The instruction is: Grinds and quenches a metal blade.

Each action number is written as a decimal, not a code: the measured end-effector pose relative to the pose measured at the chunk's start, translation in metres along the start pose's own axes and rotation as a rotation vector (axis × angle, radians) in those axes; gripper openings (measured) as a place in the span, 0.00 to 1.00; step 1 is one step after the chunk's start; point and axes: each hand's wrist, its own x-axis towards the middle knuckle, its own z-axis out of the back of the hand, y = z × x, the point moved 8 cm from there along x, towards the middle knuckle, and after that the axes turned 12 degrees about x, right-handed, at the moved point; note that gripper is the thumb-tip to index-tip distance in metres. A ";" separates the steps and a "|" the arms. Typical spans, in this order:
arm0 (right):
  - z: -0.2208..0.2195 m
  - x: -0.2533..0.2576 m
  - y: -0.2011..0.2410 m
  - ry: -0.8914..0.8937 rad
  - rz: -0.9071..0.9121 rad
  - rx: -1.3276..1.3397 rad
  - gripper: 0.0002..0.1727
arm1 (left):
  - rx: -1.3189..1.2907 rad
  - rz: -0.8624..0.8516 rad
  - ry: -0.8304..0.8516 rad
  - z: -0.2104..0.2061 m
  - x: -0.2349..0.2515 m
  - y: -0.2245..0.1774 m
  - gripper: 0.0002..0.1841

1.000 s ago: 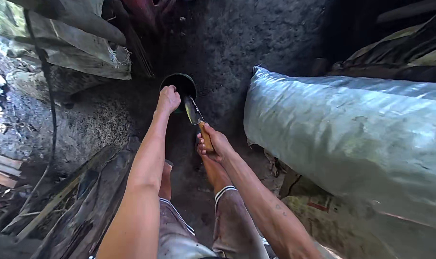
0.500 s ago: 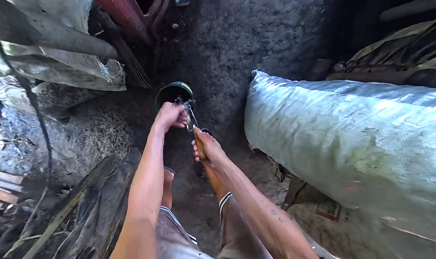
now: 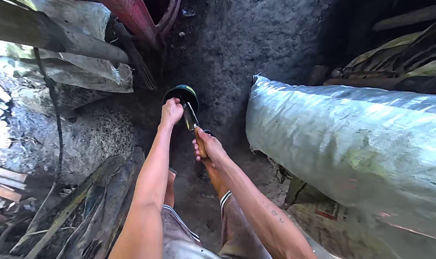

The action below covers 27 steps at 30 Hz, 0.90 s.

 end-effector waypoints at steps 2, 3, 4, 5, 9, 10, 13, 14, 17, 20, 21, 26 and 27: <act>0.004 0.002 -0.001 -0.007 0.009 -0.017 0.33 | 0.094 0.013 0.003 -0.018 0.036 0.005 0.21; 0.007 0.003 -0.001 -0.010 0.013 -0.024 0.33 | 0.138 0.036 0.020 -0.028 0.048 0.007 0.20; 0.009 0.003 0.000 -0.012 0.016 -0.034 0.33 | 0.177 0.063 0.044 -0.035 0.056 0.009 0.20; 0.011 0.003 -0.001 -0.015 0.020 -0.044 0.34 | 0.197 0.093 0.062 -0.040 0.061 0.012 0.19; 0.016 0.003 -0.001 -0.032 0.039 -0.072 0.35 | -0.129 0.182 0.150 -0.042 0.043 0.024 0.16; 0.016 0.000 -0.001 -0.030 0.041 -0.076 0.34 | -0.278 0.156 0.169 -0.034 0.021 0.016 0.16; 0.012 -0.023 -0.006 0.009 0.003 -0.008 0.34 | -0.367 0.011 0.113 0.003 -0.069 -0.007 0.17; 0.010 -0.036 -0.010 0.030 -0.038 0.066 0.33 | -0.328 -0.002 0.056 0.012 -0.098 -0.005 0.19; 0.000 -0.094 -0.031 0.120 -0.223 0.409 0.31 | -0.620 0.156 -0.062 0.017 -0.177 0.020 0.22; -0.020 -0.172 -0.053 0.287 -0.336 0.727 0.30 | -1.281 0.345 -0.005 -0.005 -0.218 0.023 0.28; -0.028 -0.200 -0.060 0.341 -0.336 0.794 0.30 | -1.437 0.364 0.024 -0.009 -0.233 0.015 0.33; -0.070 -0.331 -0.085 0.524 -0.235 0.944 0.26 | -1.718 0.304 0.057 0.011 -0.316 -0.049 0.27; -0.076 -0.353 -0.087 0.570 -0.221 0.949 0.26 | -1.711 0.296 0.074 0.017 -0.332 -0.059 0.23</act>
